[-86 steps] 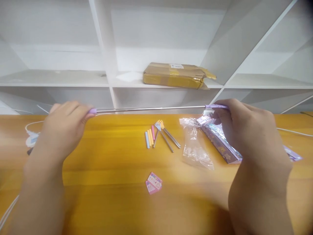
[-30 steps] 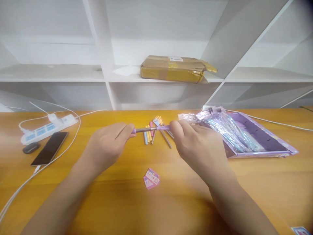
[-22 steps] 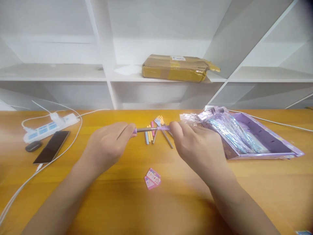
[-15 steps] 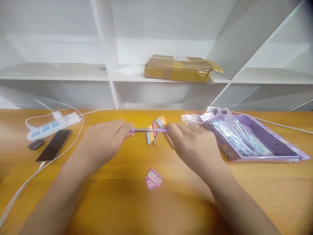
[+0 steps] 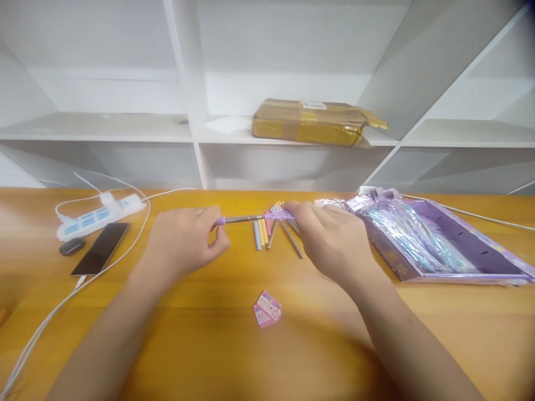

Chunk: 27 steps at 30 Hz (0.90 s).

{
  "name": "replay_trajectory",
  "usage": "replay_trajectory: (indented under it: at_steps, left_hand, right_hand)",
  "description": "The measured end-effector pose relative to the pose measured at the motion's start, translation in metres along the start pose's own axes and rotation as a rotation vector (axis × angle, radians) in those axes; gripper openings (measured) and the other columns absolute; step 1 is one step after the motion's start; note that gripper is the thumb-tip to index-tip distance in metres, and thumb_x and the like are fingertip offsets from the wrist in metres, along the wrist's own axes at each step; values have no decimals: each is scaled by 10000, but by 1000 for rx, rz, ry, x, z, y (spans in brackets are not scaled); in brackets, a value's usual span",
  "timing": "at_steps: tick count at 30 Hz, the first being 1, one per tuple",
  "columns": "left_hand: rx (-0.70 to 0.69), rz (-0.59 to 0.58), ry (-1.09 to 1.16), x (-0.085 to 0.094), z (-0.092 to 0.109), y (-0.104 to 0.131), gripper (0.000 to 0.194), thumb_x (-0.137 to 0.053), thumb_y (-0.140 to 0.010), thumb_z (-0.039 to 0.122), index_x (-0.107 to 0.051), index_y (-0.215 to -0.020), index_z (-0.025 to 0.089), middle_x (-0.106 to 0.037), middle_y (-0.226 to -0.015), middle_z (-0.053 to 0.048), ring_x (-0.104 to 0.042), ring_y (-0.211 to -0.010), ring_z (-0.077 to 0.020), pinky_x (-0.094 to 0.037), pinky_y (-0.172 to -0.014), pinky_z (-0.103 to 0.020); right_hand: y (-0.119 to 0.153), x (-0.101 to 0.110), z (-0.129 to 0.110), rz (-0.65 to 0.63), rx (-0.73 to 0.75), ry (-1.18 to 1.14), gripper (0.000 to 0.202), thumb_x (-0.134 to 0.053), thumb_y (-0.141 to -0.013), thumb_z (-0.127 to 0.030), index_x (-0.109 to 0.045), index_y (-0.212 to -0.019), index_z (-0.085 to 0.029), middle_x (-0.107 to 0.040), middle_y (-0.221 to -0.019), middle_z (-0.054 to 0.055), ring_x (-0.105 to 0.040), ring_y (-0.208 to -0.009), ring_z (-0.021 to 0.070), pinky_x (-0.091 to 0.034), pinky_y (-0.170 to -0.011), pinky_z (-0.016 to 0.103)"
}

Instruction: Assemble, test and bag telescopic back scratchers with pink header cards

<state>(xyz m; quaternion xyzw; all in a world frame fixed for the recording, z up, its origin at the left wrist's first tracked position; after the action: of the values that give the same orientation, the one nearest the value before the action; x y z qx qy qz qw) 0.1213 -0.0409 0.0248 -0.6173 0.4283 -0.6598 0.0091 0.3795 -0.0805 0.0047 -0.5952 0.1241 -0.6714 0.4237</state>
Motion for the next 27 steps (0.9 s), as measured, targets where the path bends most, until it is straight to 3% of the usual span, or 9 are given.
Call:
replay_trajectory:
  at_steps: [4,9,11,14,17,21,27]
  left_hand:
    - [63,12,-76,2,-19,-3,188,-550,-832,311,-587,-670,223,-614,-570,-12,-526,-529,-190,-265,-519,-319]
    - [78,152,-233,27,-63,4,214,-564,-818,283,-530,-616,222,-520,-538,1,-481,-571,-164,-275,-527,-301]
    - [89,154,-286,35,-85,11,245,-573,-832,302,-526,-606,221,-467,-531,16,-450,-577,-148,-274,-530,-282]
    - [298,214,-397,39,-122,21,312,-563,-816,376,-512,-547,226,-350,-503,13,-361,-558,-154,-228,-530,-289]
    - [421,197,-428,34,-150,25,220,-549,-750,336,-549,-554,234,-310,-509,10,-348,-573,-167,-210,-536,-294]
    - [459,109,-425,28,-161,22,231,-537,-687,307,-410,-515,220,-322,-532,1,-333,-589,-168,-205,-547,-293]
    - [448,34,-401,25,-151,19,296,-503,-769,341,-343,-555,215,-366,-577,-10,-331,-634,-174,-188,-583,-297]
  right_hand:
    - [-2,-8,22,15,-73,62,406,-423,-963,-76,-665,-1257,-217,-733,-847,33,-564,-699,177,-335,-696,292]
    - [11,1,100,166,-246,155,341,-479,-987,-200,-727,-1221,-215,-790,-947,98,-667,-761,209,-403,-690,293]
    - [23,8,139,265,-321,146,326,-498,-973,-261,-751,-1168,-198,-769,-837,101,-680,-726,218,-446,-684,294]
    - [47,17,189,506,-483,87,381,-413,-936,-262,-764,-1056,-173,-582,-552,17,-618,-538,190,-463,-622,283]
    - [63,22,213,620,-537,8,393,-402,-895,-245,-773,-986,-154,-476,-485,-18,-546,-446,154,-438,-559,256]
    - [65,20,215,441,-636,-107,397,-429,-877,-179,-767,-1084,-189,-561,-568,-13,-578,-515,137,-470,-632,240]
    - [58,22,211,201,-810,-4,346,-464,-906,-200,-745,-1107,-228,-646,-669,4,-643,-631,150,-460,-748,250]
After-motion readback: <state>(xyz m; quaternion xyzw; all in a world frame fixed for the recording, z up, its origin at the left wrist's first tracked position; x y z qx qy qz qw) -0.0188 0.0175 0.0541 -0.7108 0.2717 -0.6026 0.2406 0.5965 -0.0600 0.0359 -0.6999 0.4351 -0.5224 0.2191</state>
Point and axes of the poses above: each hand's wrist, its own y-axis away from the middle knuckle, its own x-axis out of the back of the hand, z = x × y, the point moved 3 cm from there along -y, towards the middle knuckle
